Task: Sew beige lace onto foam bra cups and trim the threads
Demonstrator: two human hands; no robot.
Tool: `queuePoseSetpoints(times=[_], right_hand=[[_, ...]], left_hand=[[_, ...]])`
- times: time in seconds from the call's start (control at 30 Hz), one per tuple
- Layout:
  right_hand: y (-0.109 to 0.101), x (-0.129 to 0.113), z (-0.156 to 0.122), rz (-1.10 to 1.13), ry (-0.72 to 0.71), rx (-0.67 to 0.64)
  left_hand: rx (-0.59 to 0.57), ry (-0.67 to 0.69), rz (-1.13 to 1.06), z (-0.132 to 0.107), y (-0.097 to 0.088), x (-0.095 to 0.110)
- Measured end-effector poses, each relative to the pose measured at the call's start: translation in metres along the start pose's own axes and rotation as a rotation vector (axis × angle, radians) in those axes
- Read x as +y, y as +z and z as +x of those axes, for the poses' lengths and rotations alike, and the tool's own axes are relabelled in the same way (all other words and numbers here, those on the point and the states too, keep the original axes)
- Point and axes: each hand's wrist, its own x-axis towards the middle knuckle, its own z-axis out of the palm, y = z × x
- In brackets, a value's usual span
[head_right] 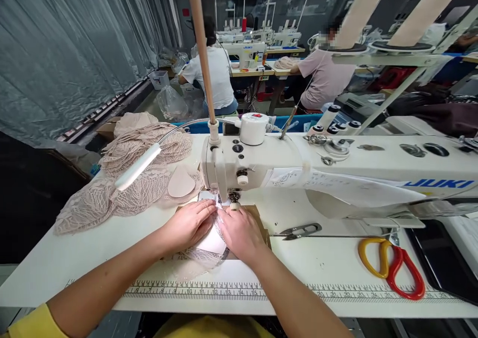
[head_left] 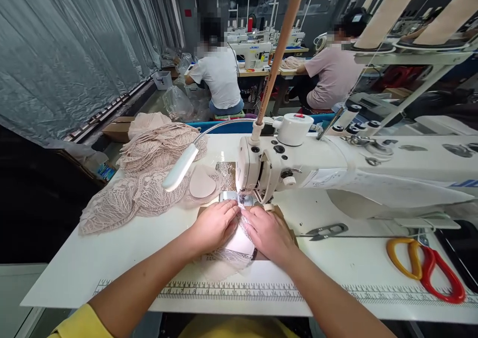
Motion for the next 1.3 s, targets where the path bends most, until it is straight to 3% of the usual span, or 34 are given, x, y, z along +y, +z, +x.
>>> queuePoseSetpoints(times=[0.4,0.63,0.8,0.97,1.3], right_hand=[[-0.001,-0.001,0.006,0.038,0.081,-0.066],[-0.006,0.000,0.009,0.072,0.094,-0.080],[-0.003,0.009,0.005,0.091,0.111,0.027],[0.002,0.012,-0.002,0.107,0.132,0.113],[-0.007,0.002,0.002,0.156,0.008,0.015]], left_hand=[[-0.032,0.098,0.032,0.007,0.001,-0.021],[-0.096,0.143,0.082,0.012,-0.006,-0.031],[-0.056,0.200,0.147,0.006,-0.011,-0.023],[-0.028,0.206,0.075,0.003,-0.007,-0.009],[-0.029,0.199,0.030,0.003,-0.007,-0.014]])
